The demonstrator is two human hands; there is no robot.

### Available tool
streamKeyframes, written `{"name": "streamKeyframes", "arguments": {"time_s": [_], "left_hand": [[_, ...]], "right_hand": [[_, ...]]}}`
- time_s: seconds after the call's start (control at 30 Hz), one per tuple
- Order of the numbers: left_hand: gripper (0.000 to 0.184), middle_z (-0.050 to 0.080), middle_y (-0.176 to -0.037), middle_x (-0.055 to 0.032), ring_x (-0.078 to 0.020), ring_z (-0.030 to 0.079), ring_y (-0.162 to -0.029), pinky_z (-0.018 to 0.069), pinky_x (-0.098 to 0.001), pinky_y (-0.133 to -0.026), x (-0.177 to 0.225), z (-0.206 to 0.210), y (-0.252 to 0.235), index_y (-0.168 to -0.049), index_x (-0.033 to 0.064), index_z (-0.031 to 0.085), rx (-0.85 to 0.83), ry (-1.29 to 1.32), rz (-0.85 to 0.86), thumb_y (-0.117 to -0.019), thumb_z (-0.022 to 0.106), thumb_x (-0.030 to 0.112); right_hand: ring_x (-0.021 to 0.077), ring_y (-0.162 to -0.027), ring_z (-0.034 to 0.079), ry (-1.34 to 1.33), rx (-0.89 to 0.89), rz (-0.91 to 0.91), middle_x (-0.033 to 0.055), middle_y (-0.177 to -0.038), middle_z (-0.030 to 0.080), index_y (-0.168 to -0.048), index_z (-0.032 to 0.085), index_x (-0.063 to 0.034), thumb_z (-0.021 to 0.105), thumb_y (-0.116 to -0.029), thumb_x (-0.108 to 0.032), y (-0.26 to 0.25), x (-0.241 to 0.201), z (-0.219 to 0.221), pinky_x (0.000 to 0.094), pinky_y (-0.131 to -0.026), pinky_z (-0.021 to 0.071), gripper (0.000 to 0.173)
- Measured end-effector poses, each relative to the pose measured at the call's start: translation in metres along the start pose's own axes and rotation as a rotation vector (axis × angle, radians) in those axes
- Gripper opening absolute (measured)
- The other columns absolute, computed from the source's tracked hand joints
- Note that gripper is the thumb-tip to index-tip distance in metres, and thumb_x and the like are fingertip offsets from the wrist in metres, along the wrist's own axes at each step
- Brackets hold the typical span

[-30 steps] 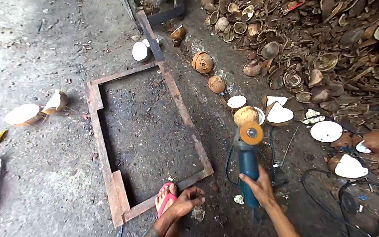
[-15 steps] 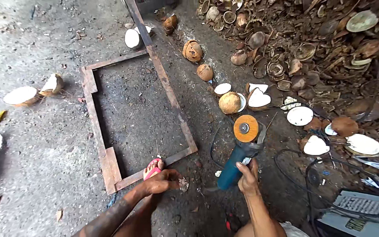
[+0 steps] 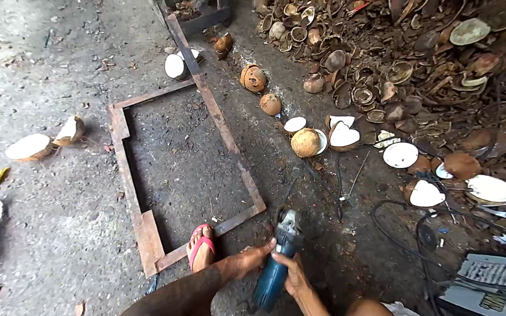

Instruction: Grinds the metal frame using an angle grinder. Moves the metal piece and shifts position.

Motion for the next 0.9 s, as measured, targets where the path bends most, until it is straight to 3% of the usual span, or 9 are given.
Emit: {"name": "streamKeyframes", "arguments": {"time_s": [0.1,0.27,0.4,0.53,0.67,0.7,0.77,0.83,0.9], "left_hand": [[0.07,0.065,-0.127,-0.0146,-0.025,0.065,-0.114,0.055,-0.0467,-0.096,-0.017,-0.001,-0.009,-0.149,0.0097,0.045,-0.044,0.091,-0.063,-0.1063,0.03,0.063],[0.07,0.066,-0.122,-0.0143,-0.0241,0.067,-0.109,0.0557,-0.0435,-0.093,-0.015,-0.013,-0.017,-0.139,0.0056,0.054,0.024,0.13,-0.111,-0.1073,0.028,0.062],[0.072,0.069,-0.124,-0.012,-0.0215,0.067,-0.113,0.055,-0.0435,-0.1,-0.01,-0.003,-0.02,-0.142,0.0054,0.052,0.047,0.282,0.236,-0.1066,0.02,0.06],[0.102,0.074,-0.112,-0.0093,-0.019,0.071,-0.104,0.0599,-0.0418,-0.092,-0.009,0.013,-0.014,-0.137,0.0074,0.055,0.323,0.61,0.608,-0.0763,0.056,0.089],[0.099,0.075,-0.1,-0.0041,-0.0142,0.074,-0.089,0.0634,-0.0363,-0.08,0.008,0.011,0.006,-0.129,0.0122,0.06,0.428,0.698,0.781,-0.0704,0.058,0.092],[0.099,0.075,-0.098,-0.0046,-0.0144,0.074,-0.086,0.0637,-0.0359,-0.077,0.013,0.006,0.008,-0.13,0.0114,0.058,0.455,0.661,0.791,-0.0729,0.055,0.093],[0.1,0.074,-0.096,-0.0072,-0.0161,0.073,-0.081,0.0637,-0.0365,-0.074,0.022,-0.011,0.016,-0.131,0.0073,0.057,0.53,0.537,0.801,-0.0772,0.052,0.091],[0.098,0.072,-0.094,-0.002,-0.0106,0.071,-0.081,0.062,-0.0311,-0.077,0.031,-0.017,0.036,-0.128,0.0053,0.056,0.627,0.374,0.773,-0.0796,0.05,0.09],[0.096,0.072,-0.094,-0.0007,-0.0096,0.071,-0.084,0.0612,-0.0306,-0.081,0.032,-0.021,0.043,-0.124,0.0044,0.058,0.641,0.269,0.775,-0.0809,0.05,0.089]], "right_hand": [[0.0255,-0.081,0.073,0.016,-0.036,0.145,0.0175,-0.095,0.071,-0.126,0.05,0.0026,0.085,-0.0547,-0.022,-0.006,0.017,0.001,0.0438,-0.074,0.0627,0.084],[0.0272,-0.083,0.072,0.062,-0.076,0.16,0.0192,-0.098,0.07,-0.127,0.05,0.0029,0.08,-0.0612,-0.015,-0.026,0.017,0.008,0.045,-0.075,0.0619,0.075],[0.0229,-0.094,0.071,0.355,-0.154,-0.048,0.017,-0.107,0.069,-0.13,0.052,0.0048,0.084,-0.0603,-0.011,-0.035,-0.014,0.023,0.0409,-0.084,0.0611,0.078],[0.0189,-0.106,0.068,0.695,-0.465,-0.181,0.0151,-0.117,0.069,-0.133,0.053,0.0048,0.088,-0.062,-0.014,-0.027,-0.051,0.054,0.0375,-0.098,0.0562,0.081],[0.0275,-0.123,0.061,0.873,-0.886,-0.177,0.0234,-0.135,0.06,-0.141,0.049,0.007,0.09,-0.0716,-0.016,-0.018,-0.094,0.072,0.0438,-0.108,0.0502,0.083],[0.0298,-0.122,0.062,0.914,-0.796,-0.257,0.0243,-0.136,0.059,-0.14,0.053,0.0051,0.088,-0.0747,-0.021,-0.025,-0.116,0.065,0.0456,-0.103,0.0533,0.078],[0.036,-0.124,0.06,1.062,-0.278,-0.479,0.0262,-0.146,0.05,-0.145,0.051,-0.0001,0.083,-0.0806,-0.027,-0.06,-0.176,0.034,0.0494,-0.098,0.0559,0.077],[0.0442,-0.132,0.054,1.267,0.205,-0.473,0.0297,-0.156,0.037,-0.158,0.032,-0.0025,0.079,-0.0862,-0.03,-0.107,-0.22,-0.009,0.056,-0.104,0.0506,0.09],[0.0453,-0.134,0.052,1.393,0.225,-0.311,0.0319,-0.152,0.042,-0.157,0.031,0.0011,0.073,-0.0939,-0.032,-0.153,-0.225,-0.053,0.0578,-0.111,0.0442,0.083]]}}
Point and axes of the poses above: each hand's wrist, its own y-axis away from the middle knuckle, its own z-axis out of the palm, x = y × z, the point moved 7 cm from there along -y, towards the middle knuckle
